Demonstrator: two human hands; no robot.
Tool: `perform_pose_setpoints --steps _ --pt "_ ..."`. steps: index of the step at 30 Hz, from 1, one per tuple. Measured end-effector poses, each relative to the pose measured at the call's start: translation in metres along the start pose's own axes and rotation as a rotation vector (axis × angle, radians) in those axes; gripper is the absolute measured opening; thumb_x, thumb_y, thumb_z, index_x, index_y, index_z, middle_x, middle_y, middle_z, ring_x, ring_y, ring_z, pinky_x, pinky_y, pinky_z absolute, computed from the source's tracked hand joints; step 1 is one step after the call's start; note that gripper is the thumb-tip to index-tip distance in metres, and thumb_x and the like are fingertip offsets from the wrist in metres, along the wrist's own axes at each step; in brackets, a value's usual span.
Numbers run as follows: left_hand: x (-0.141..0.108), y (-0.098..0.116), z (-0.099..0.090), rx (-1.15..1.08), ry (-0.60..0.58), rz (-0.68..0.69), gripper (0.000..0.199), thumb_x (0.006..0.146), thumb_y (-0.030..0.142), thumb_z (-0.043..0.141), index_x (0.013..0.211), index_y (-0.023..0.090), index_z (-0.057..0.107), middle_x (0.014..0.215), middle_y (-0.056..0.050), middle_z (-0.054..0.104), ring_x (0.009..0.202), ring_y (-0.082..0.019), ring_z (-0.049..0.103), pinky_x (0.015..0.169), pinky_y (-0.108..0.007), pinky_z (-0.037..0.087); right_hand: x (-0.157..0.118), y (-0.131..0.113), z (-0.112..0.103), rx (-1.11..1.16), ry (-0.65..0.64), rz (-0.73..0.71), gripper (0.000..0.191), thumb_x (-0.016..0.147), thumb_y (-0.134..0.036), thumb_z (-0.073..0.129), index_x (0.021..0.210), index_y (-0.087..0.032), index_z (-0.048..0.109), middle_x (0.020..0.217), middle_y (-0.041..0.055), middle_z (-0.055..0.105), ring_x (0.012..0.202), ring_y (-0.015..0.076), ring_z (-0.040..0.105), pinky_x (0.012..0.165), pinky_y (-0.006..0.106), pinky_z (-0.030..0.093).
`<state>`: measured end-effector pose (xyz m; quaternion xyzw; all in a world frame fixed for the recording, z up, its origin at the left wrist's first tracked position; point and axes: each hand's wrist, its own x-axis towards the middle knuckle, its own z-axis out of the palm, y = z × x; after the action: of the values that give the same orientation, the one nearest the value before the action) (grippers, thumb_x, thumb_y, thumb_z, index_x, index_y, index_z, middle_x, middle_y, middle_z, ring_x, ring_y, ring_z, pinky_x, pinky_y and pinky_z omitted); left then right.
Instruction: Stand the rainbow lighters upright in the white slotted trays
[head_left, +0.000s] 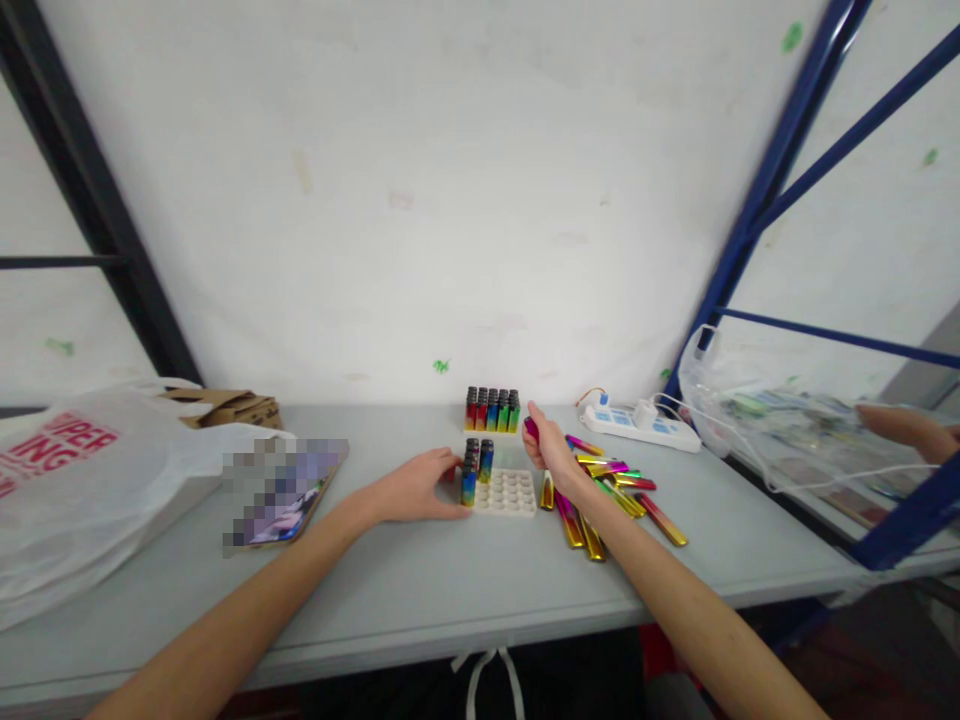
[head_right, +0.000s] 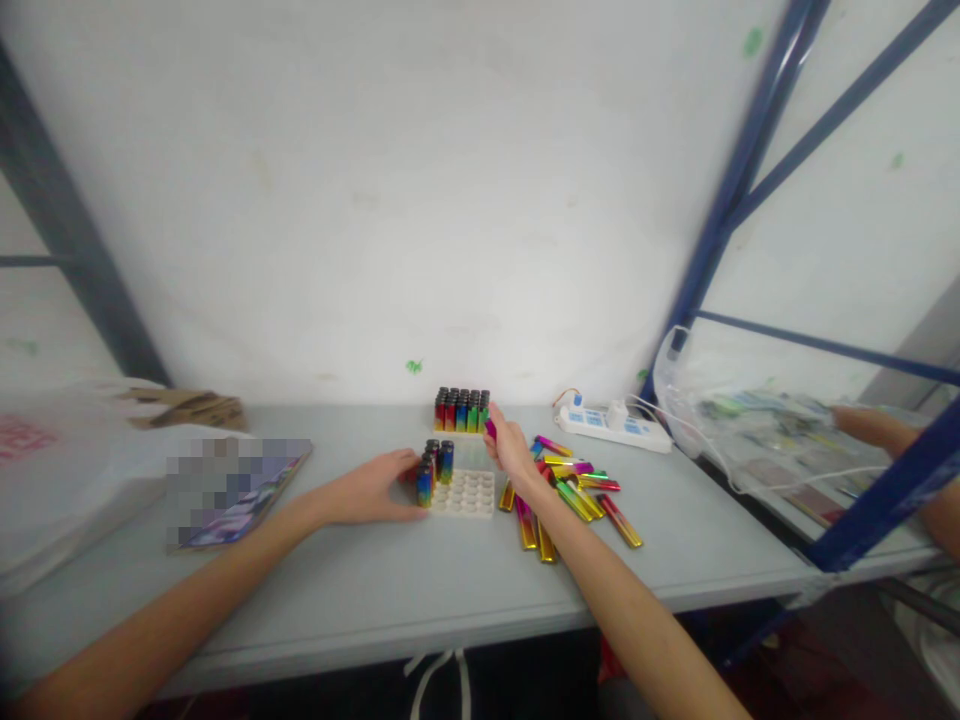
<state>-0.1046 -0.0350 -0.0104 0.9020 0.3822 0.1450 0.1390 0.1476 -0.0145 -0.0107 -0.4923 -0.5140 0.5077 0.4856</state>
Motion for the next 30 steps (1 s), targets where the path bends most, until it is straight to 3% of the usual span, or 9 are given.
perform_pose_setpoints --steps 3,7,16,22,27,30 --pt "0.0 0.001 0.0 0.005 0.01 -0.006 0.054 0.076 0.059 0.074 0.106 0.015 0.066 0.101 -0.009 0.068 0.093 -0.028 0.064 0.083 -0.035 0.051 -0.002 0.005 0.006 -0.03 0.047 -0.009 0.055 0.095 -0.061 0.039 0.056 -0.024 0.029 0.05 -0.0068 0.021 0.041 0.008 0.017 0.041 0.025 0.012" --pt "0.0 0.0 0.0 0.013 0.008 -0.004 0.053 0.077 0.06 0.073 0.104 0.016 0.066 0.102 -0.009 0.068 0.094 -0.028 0.064 0.083 -0.036 0.051 -0.006 0.01 0.011 -0.065 0.016 -0.092 0.051 0.097 -0.051 0.036 0.054 -0.024 0.03 0.046 -0.0049 0.024 0.04 0.0095 0.022 0.041 0.025 0.015" --pt "0.0 0.001 -0.001 0.003 0.001 0.002 0.054 0.077 0.06 0.072 0.107 0.016 0.067 0.103 -0.009 0.068 0.095 -0.029 0.065 0.083 -0.036 0.051 -0.01 0.007 0.013 0.014 -0.058 -0.039 0.056 0.092 -0.067 0.041 0.057 -0.024 0.031 0.048 -0.0064 0.023 0.04 0.0084 0.018 0.04 0.024 0.014" --pt "0.0 -0.001 0.001 0.01 0.003 0.002 0.055 0.077 0.061 0.073 0.107 0.015 0.066 0.102 -0.009 0.067 0.094 -0.029 0.064 0.083 -0.036 0.05 -0.011 0.01 0.014 -0.018 -0.048 -0.047 0.05 0.096 -0.054 0.036 0.056 -0.024 0.031 0.046 -0.0062 0.024 0.039 0.0085 0.019 0.039 0.024 0.014" --pt "0.0 -0.002 0.001 0.008 0.003 -0.006 0.055 0.077 0.061 0.072 0.108 0.016 0.066 0.104 -0.009 0.067 0.097 -0.029 0.063 0.088 -0.037 0.05 -0.008 0.013 0.012 -0.015 -0.072 -0.058 0.056 0.093 -0.07 0.04 0.061 -0.024 0.036 0.049 -0.0073 0.025 0.042 0.0082 0.019 0.041 0.024 0.016" --pt "0.0 -0.001 0.0 0.01 0.001 -0.014 0.056 0.077 0.061 0.073 0.108 0.016 0.066 0.104 -0.01 0.067 0.096 -0.029 0.063 0.087 -0.038 0.05 -0.004 0.01 0.01 0.009 -0.149 -0.076 0.061 0.087 -0.08 0.044 0.07 -0.022 0.048 0.054 -0.0087 0.026 0.043 0.0079 0.019 0.043 0.023 0.015"
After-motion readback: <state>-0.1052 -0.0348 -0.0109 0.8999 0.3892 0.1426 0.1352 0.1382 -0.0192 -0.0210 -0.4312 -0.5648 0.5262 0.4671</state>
